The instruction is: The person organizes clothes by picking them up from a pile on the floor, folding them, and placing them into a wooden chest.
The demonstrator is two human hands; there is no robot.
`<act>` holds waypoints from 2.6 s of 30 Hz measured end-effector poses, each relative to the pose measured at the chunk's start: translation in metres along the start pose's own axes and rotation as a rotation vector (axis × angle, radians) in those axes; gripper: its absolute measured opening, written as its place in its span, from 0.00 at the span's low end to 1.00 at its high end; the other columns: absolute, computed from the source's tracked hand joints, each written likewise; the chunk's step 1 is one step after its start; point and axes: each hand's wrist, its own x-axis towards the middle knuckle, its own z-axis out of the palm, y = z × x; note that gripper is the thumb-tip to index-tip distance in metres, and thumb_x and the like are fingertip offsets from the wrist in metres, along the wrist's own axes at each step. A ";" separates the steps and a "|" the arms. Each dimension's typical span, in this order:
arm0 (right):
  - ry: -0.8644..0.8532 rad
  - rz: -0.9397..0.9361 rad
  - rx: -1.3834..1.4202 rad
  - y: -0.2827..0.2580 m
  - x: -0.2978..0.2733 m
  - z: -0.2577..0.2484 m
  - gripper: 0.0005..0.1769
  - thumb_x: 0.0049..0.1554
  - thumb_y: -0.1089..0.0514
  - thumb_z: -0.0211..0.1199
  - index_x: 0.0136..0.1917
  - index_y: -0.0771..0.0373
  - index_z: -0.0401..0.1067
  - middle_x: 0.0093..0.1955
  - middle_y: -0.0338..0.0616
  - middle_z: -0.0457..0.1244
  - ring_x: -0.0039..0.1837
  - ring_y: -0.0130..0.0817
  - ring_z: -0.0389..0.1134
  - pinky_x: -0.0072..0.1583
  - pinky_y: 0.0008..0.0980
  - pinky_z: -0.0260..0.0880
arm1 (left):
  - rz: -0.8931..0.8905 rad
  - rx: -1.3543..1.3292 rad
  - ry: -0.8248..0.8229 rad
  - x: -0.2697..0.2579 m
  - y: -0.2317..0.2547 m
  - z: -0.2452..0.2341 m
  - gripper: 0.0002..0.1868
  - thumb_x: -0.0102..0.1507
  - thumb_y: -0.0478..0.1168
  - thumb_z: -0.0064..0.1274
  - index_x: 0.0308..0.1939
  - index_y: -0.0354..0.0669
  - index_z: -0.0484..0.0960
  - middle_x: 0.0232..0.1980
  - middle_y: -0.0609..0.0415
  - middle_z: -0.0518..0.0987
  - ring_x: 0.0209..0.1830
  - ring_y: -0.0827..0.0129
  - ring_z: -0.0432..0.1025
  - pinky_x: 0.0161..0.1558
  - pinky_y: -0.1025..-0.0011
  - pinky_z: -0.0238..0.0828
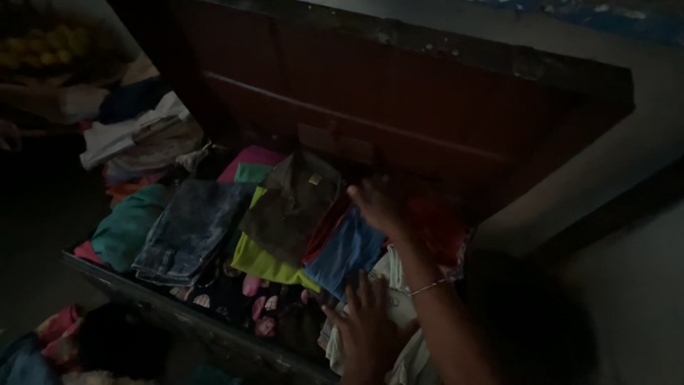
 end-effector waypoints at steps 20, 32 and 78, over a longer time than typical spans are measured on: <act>-0.335 0.300 0.013 0.105 -0.025 0.018 0.55 0.54 0.13 0.35 0.81 0.47 0.57 0.82 0.48 0.52 0.81 0.53 0.53 0.78 0.47 0.52 | 0.060 -0.083 0.012 -0.002 -0.005 0.005 0.77 0.45 0.93 0.38 0.82 0.46 0.40 0.85 0.37 0.32 0.83 0.32 0.30 0.63 0.12 0.23; -0.309 0.017 0.439 -0.027 -0.207 -0.043 0.31 0.62 0.38 0.57 0.67 0.62 0.73 0.67 0.51 0.71 0.72 0.43 0.71 0.72 0.38 0.69 | 0.089 0.021 0.043 0.022 -0.017 0.039 0.70 0.51 0.87 0.41 0.83 0.49 0.38 0.85 0.41 0.33 0.82 0.34 0.32 0.64 0.13 0.30; -0.241 0.187 -0.052 -0.028 -0.211 -0.063 0.58 0.46 0.33 0.69 0.81 0.56 0.50 0.88 0.57 0.22 0.83 0.61 0.25 0.71 0.62 0.43 | 0.165 -0.078 0.444 -0.103 -0.055 0.096 0.64 0.47 0.78 0.55 0.81 0.56 0.54 0.85 0.49 0.43 0.85 0.49 0.32 0.65 0.17 0.23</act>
